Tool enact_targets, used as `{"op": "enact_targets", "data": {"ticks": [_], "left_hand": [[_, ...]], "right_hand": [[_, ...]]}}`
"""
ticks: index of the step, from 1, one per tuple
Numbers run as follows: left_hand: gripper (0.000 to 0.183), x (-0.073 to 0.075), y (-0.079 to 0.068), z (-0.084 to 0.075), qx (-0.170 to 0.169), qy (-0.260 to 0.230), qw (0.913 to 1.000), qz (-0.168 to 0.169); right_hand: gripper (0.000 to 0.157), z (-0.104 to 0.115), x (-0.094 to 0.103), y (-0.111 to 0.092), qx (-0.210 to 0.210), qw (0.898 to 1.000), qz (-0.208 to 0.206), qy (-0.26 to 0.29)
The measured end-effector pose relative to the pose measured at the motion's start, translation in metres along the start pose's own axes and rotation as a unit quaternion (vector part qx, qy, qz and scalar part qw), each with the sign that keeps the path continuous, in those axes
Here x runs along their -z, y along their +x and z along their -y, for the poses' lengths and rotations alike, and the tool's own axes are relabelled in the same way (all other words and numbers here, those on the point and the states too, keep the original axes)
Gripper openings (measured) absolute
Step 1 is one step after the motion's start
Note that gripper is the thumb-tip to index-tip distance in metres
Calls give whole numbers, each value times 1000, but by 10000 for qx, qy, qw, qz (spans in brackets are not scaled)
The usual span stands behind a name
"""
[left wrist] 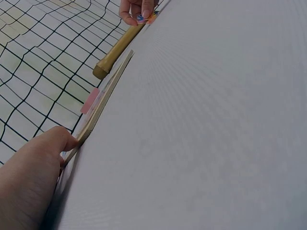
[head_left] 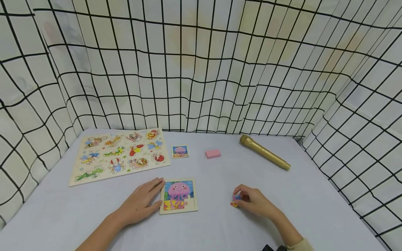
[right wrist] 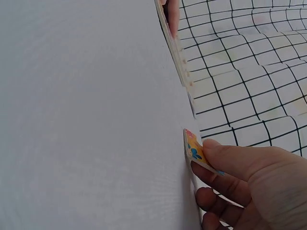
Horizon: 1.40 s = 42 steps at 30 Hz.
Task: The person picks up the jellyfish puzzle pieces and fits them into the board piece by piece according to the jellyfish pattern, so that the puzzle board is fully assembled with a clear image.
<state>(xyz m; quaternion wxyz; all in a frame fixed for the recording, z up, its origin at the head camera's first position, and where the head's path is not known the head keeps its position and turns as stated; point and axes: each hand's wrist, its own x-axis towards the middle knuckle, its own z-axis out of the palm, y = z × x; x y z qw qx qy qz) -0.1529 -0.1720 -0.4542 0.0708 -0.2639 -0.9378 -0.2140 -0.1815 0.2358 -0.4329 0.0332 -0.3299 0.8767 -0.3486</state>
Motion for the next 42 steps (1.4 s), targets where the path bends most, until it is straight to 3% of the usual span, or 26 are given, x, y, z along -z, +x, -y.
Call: {"op": "enact_targets", "data": {"ticks": [5, 12, 42], "left_hand": [[60, 1, 0, 0, -4, -20, 10000, 9], [60, 1, 1, 0, -2, -14, 10000, 24], [60, 1, 1, -1, 44, 33, 10000, 35]], "right_hand": [[10, 4, -4, 8, 89, 9998, 107, 160], [8, 17, -12, 28, 236, 9995, 203, -77], [18, 66, -57, 95, 929, 9905, 1001, -140]]}}
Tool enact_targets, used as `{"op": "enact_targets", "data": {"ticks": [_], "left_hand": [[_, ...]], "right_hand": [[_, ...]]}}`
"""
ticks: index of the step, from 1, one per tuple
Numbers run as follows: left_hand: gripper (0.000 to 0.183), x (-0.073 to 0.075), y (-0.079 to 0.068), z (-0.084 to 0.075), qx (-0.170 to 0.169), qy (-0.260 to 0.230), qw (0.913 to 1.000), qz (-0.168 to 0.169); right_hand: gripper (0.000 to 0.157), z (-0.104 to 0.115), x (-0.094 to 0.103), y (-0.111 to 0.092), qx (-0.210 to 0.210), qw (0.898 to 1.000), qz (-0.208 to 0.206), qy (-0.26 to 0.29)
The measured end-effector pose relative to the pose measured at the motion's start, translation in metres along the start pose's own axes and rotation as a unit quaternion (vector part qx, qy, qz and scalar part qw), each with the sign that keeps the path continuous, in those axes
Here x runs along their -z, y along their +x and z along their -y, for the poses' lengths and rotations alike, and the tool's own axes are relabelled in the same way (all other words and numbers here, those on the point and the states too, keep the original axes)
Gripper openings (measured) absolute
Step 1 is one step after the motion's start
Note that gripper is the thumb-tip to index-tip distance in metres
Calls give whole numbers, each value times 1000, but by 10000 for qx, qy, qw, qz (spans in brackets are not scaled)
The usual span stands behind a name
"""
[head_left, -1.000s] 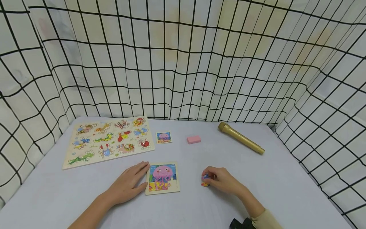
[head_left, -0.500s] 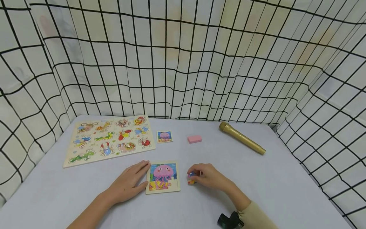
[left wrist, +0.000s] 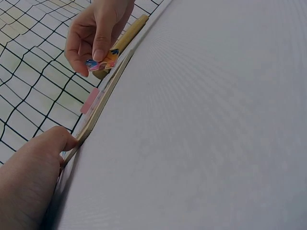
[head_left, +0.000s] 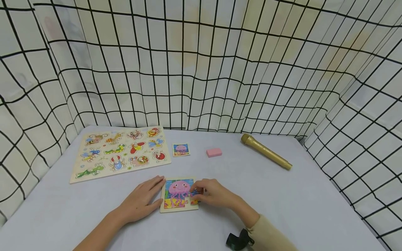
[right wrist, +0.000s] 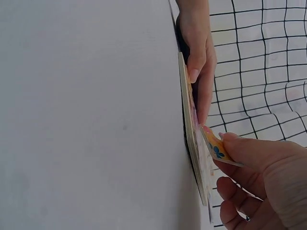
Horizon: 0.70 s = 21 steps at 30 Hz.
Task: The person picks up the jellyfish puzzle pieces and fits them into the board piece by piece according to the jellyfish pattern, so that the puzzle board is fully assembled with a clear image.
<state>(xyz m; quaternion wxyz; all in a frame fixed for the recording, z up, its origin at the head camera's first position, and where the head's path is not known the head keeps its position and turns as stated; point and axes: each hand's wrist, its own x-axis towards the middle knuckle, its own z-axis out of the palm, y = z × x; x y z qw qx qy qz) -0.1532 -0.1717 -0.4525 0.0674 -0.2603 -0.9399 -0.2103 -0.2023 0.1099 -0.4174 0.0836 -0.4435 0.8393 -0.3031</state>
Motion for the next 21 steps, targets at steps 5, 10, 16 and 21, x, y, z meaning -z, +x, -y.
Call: {"op": "enact_targets", "data": {"ticks": [5, 10, 16, 21], "left_hand": [[60, 0, 0, 0, -18, 0, 10000, -5], [60, 1, 0, 0, -9, -9, 10000, 16], [60, 1, 0, 0, 32, -5, 10000, 37], [60, 1, -1, 0, 34, -18, 10000, 35]], "right_hand": [[19, 5, -5, 8, 2, 9999, 126, 30], [18, 5, -10, 12, 29, 9999, 145, -3], [15, 6, -13, 15, -43, 9998, 186, 19], [15, 6, -13, 14, -23, 9998, 176, 12]]}}
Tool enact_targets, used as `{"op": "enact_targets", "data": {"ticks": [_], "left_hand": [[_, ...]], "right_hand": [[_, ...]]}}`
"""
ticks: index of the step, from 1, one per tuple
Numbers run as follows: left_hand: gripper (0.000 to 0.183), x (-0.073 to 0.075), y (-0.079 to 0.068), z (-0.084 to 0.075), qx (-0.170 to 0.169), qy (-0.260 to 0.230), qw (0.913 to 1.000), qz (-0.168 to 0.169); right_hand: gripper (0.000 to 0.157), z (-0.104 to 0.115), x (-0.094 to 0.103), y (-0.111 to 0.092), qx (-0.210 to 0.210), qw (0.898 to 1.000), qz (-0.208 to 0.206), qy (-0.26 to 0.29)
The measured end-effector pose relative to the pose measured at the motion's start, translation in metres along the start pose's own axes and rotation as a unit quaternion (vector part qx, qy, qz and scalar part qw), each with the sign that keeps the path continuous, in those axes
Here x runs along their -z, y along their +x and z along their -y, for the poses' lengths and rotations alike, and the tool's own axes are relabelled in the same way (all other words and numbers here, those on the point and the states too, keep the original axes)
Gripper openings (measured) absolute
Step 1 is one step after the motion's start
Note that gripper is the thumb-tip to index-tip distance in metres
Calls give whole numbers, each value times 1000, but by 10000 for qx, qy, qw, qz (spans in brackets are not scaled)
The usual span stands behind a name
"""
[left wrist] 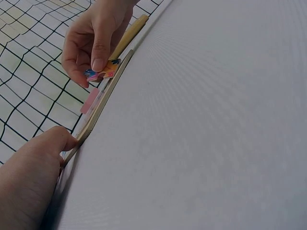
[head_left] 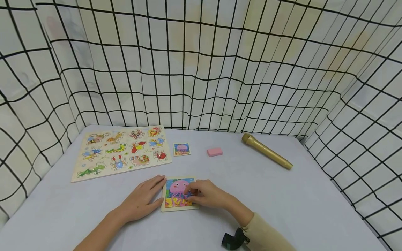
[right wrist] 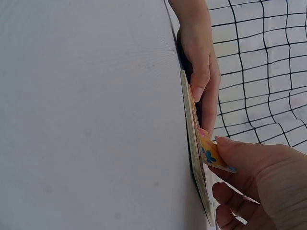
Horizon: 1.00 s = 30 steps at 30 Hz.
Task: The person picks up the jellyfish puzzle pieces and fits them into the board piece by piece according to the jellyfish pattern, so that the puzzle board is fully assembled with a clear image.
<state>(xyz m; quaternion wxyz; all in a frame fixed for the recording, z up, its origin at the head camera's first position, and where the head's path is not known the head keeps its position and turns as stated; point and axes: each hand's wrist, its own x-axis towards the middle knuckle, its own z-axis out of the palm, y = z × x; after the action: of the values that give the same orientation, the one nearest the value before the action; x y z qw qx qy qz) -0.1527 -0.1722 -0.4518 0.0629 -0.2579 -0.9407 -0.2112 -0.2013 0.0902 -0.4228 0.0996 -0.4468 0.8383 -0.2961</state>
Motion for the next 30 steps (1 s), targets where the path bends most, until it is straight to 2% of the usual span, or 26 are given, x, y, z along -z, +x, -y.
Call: {"op": "enact_targets", "data": {"ticks": [6, 21, 30], "left_hand": [[60, 0, 1, 0, -87, 19, 9999, -71], [59, 0, 0, -1, -191, 43, 9996, -218], [59, 1, 1, -1, -183, 32, 9997, -149]], "right_hand": [[23, 0, 2, -2, -71, 10000, -15, -37], [17, -3, 1, -2, -42, 9986, -66, -526], [16, -3, 1, -1, -220, 9987, 5, -461]]}}
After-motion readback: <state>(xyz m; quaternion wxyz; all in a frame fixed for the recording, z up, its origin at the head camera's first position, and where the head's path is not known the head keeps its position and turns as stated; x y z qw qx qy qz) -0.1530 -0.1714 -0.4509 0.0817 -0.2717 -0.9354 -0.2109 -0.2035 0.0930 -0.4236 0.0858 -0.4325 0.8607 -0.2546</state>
